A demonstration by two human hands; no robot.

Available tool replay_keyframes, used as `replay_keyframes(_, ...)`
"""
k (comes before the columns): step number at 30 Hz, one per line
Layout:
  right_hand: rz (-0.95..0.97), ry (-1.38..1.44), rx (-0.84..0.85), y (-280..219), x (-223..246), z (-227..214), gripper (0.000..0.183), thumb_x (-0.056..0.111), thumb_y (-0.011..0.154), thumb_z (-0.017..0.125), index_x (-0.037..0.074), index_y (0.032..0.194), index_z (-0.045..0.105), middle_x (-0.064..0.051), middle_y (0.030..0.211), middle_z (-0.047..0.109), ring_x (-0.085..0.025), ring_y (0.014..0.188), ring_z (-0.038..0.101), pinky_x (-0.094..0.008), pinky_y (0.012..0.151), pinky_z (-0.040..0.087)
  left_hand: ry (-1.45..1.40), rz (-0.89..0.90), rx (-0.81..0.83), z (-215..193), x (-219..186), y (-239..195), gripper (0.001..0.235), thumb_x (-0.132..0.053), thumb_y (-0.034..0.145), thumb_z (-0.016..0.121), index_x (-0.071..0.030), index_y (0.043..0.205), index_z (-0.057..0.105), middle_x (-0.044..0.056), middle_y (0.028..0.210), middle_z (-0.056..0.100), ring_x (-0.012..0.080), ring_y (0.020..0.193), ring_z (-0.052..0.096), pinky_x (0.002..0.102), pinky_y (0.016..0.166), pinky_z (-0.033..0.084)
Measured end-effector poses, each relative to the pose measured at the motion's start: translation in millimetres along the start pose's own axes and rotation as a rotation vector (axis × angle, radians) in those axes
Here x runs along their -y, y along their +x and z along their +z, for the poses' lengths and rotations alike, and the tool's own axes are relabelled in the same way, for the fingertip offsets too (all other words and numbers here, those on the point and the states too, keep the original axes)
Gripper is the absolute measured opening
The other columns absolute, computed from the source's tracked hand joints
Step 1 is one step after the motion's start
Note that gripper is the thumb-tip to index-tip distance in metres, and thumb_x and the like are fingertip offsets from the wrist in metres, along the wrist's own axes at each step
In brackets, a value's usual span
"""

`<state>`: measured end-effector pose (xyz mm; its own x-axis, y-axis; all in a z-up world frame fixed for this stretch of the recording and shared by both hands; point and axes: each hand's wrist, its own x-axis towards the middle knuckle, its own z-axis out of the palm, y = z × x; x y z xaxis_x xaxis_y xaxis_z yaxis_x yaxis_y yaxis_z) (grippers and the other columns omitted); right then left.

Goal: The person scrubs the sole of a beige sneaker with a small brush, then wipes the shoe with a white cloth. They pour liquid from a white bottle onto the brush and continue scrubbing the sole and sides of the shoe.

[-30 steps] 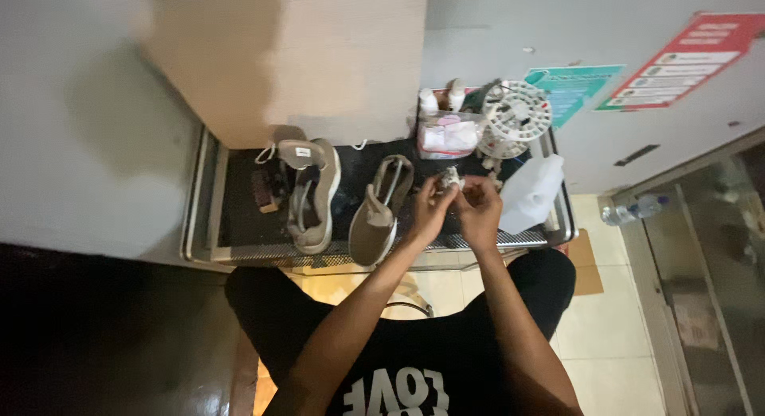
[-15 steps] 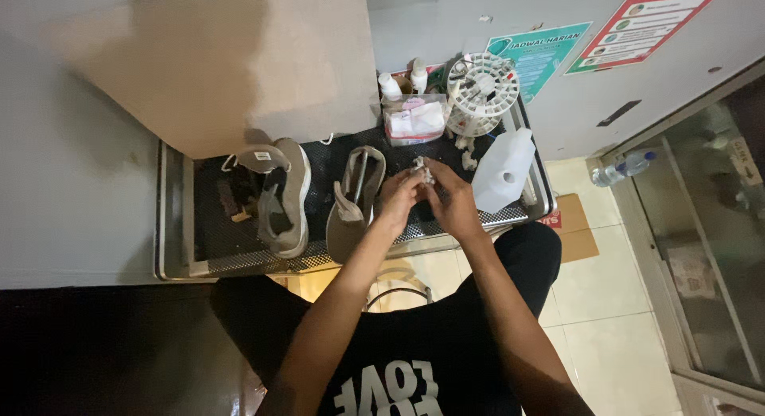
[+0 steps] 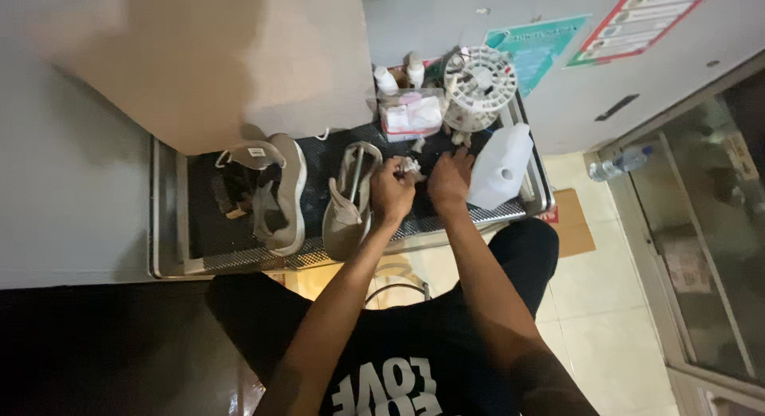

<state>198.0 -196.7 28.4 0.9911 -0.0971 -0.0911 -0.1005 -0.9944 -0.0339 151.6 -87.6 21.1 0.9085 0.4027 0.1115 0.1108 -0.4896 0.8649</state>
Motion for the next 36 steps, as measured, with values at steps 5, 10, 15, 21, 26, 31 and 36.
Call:
replay_keyframes(5,0.025,0.148,-0.074,17,-6,-1,0.03,0.008,0.088,0.069,0.002,0.117,0.061,-0.02,0.125,0.056,-0.035,0.111,0.061,-0.041,0.09,0.056,0.012,0.041,0.031,-7,-2,4,0.028,-0.014,0.078,0.071,-0.002,0.103,0.071,0.022,0.088,0.071,0.0401,0.086,0.071,0.045,0.072,0.058)
replay_keyframes(10,0.048,-0.098,-0.307,25,0,9,0.03,0.022,0.089,0.064,0.015,0.118,0.061,-0.007,0.119,0.059,-0.022,0.106,0.058,-0.035,0.091,0.047,0.004,0.1,0.03,-17,-10,-1,0.031,-0.005,0.081,0.066,0.001,0.112,0.067,0.027,0.091,0.069,0.0438,0.084,0.07,0.048,0.068,0.058)
replay_keyframes(15,-0.046,0.176,-0.218,24,-5,1,0.027,0.008,0.087,0.061,0.008,0.113,0.068,-0.012,0.113,0.062,-0.032,0.103,0.057,-0.042,0.085,0.051,-0.017,0.101,0.13,-30,-7,-5,0.049,0.005,0.087,0.056,0.007,0.135,0.05,0.034,0.107,0.064,0.0476,0.101,0.066,0.054,0.082,0.058)
replay_keyframes(21,-0.203,0.987,-0.225,-10,5,-2,0.027,-0.005,0.09,0.062,0.004,0.115,0.066,-0.02,0.101,0.07,-0.038,0.103,0.067,-0.045,0.086,0.054,-0.088,0.268,-0.03,-32,-14,-17,0.029,0.001,0.089,0.063,0.002,0.118,0.058,0.025,0.113,0.055,0.0462,0.107,0.059,0.055,0.088,0.049)
replay_keyframes(26,-0.157,1.2,-0.309,-37,-4,10,0.014,-0.002,0.091,0.069,0.005,0.103,0.069,-0.016,0.091,0.071,-0.026,0.089,0.064,-0.039,0.078,0.053,-0.018,0.311,0.161,-34,-3,-11,0.031,-0.01,0.089,0.068,-0.003,0.119,0.063,0.015,0.107,0.064,0.0353,0.101,0.068,0.043,0.08,0.057)
replay_keyframes(31,-0.171,1.1,-0.461,-34,-12,20,0.013,0.0,0.082,0.079,0.01,0.089,0.077,-0.011,0.082,0.063,-0.025,0.079,0.062,-0.032,0.072,0.049,0.182,0.321,0.268,-40,-10,-10,0.036,-0.017,0.089,0.068,-0.007,0.124,0.063,0.013,0.109,0.063,0.0303,0.101,0.068,0.04,0.078,0.057)
replay_keyframes(36,-0.012,1.011,-0.418,-36,-12,28,0.016,0.0,0.085,0.073,0.002,0.1,0.069,-0.02,0.084,0.068,-0.038,0.078,0.068,-0.042,0.066,0.052,0.294,0.492,0.403,-39,-29,6,0.039,-0.003,0.089,0.062,0.002,0.127,0.059,0.027,0.124,0.054,0.0448,0.112,0.058,0.056,0.088,0.053)
